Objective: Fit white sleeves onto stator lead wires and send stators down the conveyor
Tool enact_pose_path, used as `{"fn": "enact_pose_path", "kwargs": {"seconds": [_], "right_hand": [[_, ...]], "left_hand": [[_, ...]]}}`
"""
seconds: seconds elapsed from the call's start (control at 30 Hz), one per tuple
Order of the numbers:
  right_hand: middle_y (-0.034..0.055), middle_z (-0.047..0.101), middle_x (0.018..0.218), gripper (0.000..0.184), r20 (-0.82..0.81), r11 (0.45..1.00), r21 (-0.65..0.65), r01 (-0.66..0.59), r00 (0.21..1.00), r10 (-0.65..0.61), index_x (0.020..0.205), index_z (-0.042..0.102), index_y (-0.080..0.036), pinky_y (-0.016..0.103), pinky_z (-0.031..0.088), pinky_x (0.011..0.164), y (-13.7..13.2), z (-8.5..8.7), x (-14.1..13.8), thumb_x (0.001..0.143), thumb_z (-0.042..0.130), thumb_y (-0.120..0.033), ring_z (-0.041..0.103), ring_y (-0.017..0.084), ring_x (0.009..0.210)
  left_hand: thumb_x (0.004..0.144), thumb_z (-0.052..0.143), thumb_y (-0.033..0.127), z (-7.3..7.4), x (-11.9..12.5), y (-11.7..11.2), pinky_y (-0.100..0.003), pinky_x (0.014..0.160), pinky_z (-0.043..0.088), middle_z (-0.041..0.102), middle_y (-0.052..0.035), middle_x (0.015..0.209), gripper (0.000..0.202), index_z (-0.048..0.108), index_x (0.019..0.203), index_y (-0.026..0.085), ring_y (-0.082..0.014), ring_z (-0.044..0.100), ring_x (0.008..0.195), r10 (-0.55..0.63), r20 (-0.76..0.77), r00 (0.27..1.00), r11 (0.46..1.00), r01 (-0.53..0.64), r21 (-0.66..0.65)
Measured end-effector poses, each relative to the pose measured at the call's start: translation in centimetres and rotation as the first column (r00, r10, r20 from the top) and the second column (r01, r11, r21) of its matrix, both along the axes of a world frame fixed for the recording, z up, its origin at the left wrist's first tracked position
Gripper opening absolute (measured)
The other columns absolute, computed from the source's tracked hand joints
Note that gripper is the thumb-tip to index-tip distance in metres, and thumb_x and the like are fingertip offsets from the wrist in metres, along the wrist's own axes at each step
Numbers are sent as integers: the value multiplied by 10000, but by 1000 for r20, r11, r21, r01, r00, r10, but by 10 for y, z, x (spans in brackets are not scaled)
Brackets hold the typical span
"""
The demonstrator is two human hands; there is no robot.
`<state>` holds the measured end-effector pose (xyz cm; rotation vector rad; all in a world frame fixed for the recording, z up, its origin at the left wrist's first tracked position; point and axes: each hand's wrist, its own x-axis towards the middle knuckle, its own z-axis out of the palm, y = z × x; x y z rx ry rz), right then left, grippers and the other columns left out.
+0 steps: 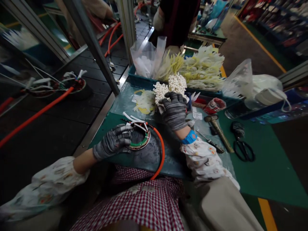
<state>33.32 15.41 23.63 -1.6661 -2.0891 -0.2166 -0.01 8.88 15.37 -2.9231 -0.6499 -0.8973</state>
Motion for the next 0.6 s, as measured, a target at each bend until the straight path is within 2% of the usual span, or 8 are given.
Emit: {"fn": "enact_pose_path", "kwargs": {"seconds": [0.1, 0.2, 0.27, 0.33, 0.4, 0.47, 0.57, 0.6], "right_hand": [[181, 718, 1466, 163, 70, 999, -24, 38, 997, -36, 1067, 826, -202, 623, 492, 1098, 12, 1, -5, 938, 795, -298, 594, 429, 1332], [174, 740, 1422, 61, -5, 1000, -28, 0, 1000, 0, 944, 789, -203, 683, 467, 1119, 18, -3, -7, 912, 813, -249, 595, 439, 1322], [163, 760, 1370, 61, -100, 999, -19, -47, 994, 45, 898, 769, -209, 721, 446, 1138, 20, -7, -6, 896, 827, -228, 608, 434, 1309], [137, 784, 1282, 64, -232, 990, 0, -141, 963, 137, 909, 761, -229, 703, 468, 1147, 17, -8, -5, 894, 823, -223, 650, 400, 1272], [92, 798, 1173, 19, -421, 963, 51, -263, 869, 260, 974, 745, -257, 614, 552, 1106, 6, -3, -5, 967, 763, -258, 721, 329, 1178], [55, 802, 1091, 64, -617, 942, 152, -298, 717, 326, 1034, 713, -278, 486, 641, 960, -14, 9, -4, 1064, 694, -331, 774, 250, 1011], [14, 787, 958, 183, -800, 947, 293, -130, 509, 318, 1032, 659, -297, 324, 608, 622, -57, 33, -2, 1098, 736, -449, 729, 169, 689], [-5, 771, 909, 215, -834, 954, 285, -97, 465, 296, 1033, 631, -309, 312, 580, 554, -73, 38, -2, 1091, 757, -473, 705, 167, 622]], "left_hand": [[1025, 849, 472, -12, 17, -15, -482, 1207, 581, 774, -92, 1332, 216, 789, 1026, 264, -281, 669, 1368, 168, 75, 983, 984, -164, -63], [990, 856, 424, -22, 36, -34, -511, 1154, 586, 778, -74, 1211, 190, 787, 953, 251, -299, 679, 1252, 375, 115, 920, 927, -369, -70], [988, 835, 372, -25, 43, -41, -537, 1113, 584, 779, -82, 1169, 152, 781, 938, 240, -306, 677, 1207, 436, 130, 891, 900, -433, -49], [997, 811, 335, -23, 45, -41, -543, 1095, 576, 782, -74, 1123, 113, 773, 939, 245, -303, 678, 1190, 415, 135, 900, 909, -417, -18], [997, 805, 329, -17, 44, -38, -518, 1115, 561, 782, -39, 1075, 87, 764, 951, 267, -284, 677, 1185, 364, 135, 922, 929, -369, 13], [993, 808, 338, -10, 42, -34, -479, 1144, 542, 783, -12, 1060, 81, 753, 970, 284, -265, 674, 1186, 342, 137, 930, 935, -351, 44], [977, 808, 283, -4, 41, -32, -446, 1152, 525, 791, -12, 1053, 73, 735, 986, 280, -255, 677, 1168, 331, 144, 932, 935, -345, 81], [972, 802, 252, -4, 41, -32, -449, 1155, 518, 794, -17, 1041, 76, 732, 987, 276, -257, 680, 1164, 325, 135, 936, 937, -338, 85]]}}
